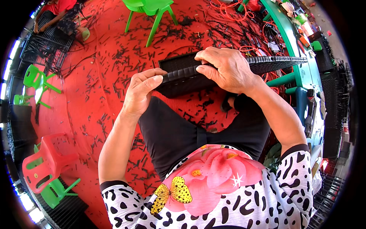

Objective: The person sits on a red floor and uses a pair of scissors to trim the edges of a black woven mat. They hold the mat on their lap, rotate it to access different sides, and carefully cut along the perimeter to remove excess material.

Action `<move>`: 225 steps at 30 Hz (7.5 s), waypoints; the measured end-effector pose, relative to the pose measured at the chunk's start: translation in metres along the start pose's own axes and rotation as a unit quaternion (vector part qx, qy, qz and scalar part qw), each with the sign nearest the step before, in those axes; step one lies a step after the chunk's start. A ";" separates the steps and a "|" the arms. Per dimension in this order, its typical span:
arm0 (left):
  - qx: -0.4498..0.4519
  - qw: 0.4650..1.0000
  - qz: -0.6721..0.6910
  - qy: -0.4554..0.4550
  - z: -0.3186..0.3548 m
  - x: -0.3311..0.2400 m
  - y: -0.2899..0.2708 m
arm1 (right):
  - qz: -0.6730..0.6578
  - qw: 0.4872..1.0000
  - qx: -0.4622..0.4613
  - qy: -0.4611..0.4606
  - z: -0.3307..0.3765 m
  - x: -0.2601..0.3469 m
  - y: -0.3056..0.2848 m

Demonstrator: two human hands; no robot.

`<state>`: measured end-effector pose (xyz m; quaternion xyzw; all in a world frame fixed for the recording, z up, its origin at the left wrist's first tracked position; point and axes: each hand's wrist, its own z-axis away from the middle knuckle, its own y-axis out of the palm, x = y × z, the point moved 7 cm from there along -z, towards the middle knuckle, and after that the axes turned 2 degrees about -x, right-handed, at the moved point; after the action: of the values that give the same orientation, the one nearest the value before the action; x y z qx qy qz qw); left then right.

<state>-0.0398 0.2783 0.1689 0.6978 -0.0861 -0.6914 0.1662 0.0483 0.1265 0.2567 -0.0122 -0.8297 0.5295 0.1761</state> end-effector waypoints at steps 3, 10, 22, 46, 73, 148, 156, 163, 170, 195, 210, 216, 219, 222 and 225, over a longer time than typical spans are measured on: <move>-0.008 0.997 -0.074 0.014 0.006 -0.011 0.006 | 0.000 1.000 0.002 0.000 0.002 0.002 0.000; 0.009 0.963 -0.260 0.073 0.010 -0.031 0.018 | 0.012 1.000 0.007 -0.007 0.005 0.005 0.002; -0.052 0.940 -0.321 0.099 0.014 -0.034 0.023 | 0.036 0.999 0.036 -0.007 0.003 0.012 0.005; 0.000 0.995 -0.087 0.056 0.018 -0.007 0.010 | 0.038 0.998 -0.002 -0.040 0.011 0.016 0.002; 0.001 0.998 -0.028 0.063 -0.019 -0.017 -0.006 | 0.075 0.996 0.041 -0.019 -0.033 -0.004 0.024; -0.173 0.812 -0.465 0.307 -0.010 -0.033 0.016 | 0.023 0.964 -0.241 -0.110 0.031 -0.012 -0.053; -0.194 0.796 -0.489 0.300 -0.005 -0.034 0.005 | -0.196 0.774 -0.472 0.374 0.221 -0.213 -0.129; -0.204 0.855 -0.419 0.229 -0.010 -0.020 -0.023 | 0.064 0.781 -0.431 0.448 0.301 -0.312 -0.203; -0.210 0.885 -0.364 0.201 -0.009 -0.015 -0.028 | -0.206 0.662 -0.484 0.534 0.283 -0.346 -0.196; -0.221 0.866 -0.382 0.233 -0.012 -0.016 -0.011 | -0.341 0.629 -0.521 0.466 0.311 -0.361 -0.160; -0.235 0.760 -0.532 0.291 0.017 -0.034 0.102 | -0.349 0.774 -0.371 0.376 0.214 -0.203 -0.087; -0.239 0.803 -0.481 0.258 0.015 -0.020 0.113 | -0.475 0.750 -0.310 0.340 0.173 -0.163 -0.043; -0.233 0.797 -0.480 0.285 0.017 -0.021 0.111 | -0.493 0.757 -0.259 0.342 0.163 -0.126 -0.015; -0.247 0.784 -0.484 0.300 0.019 -0.017 0.115 | -0.491 0.784 -0.196 0.325 0.151 -0.093 0.011; -0.249 0.782 -0.481 0.307 0.019 -0.015 0.110 | -0.562 0.733 -0.125 0.363 0.130 -0.057 0.019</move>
<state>-0.0470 0.1787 0.2222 0.7580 0.4921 -0.4280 -0.0025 0.0589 0.0092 0.1752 0.2433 -0.6174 0.1808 0.7259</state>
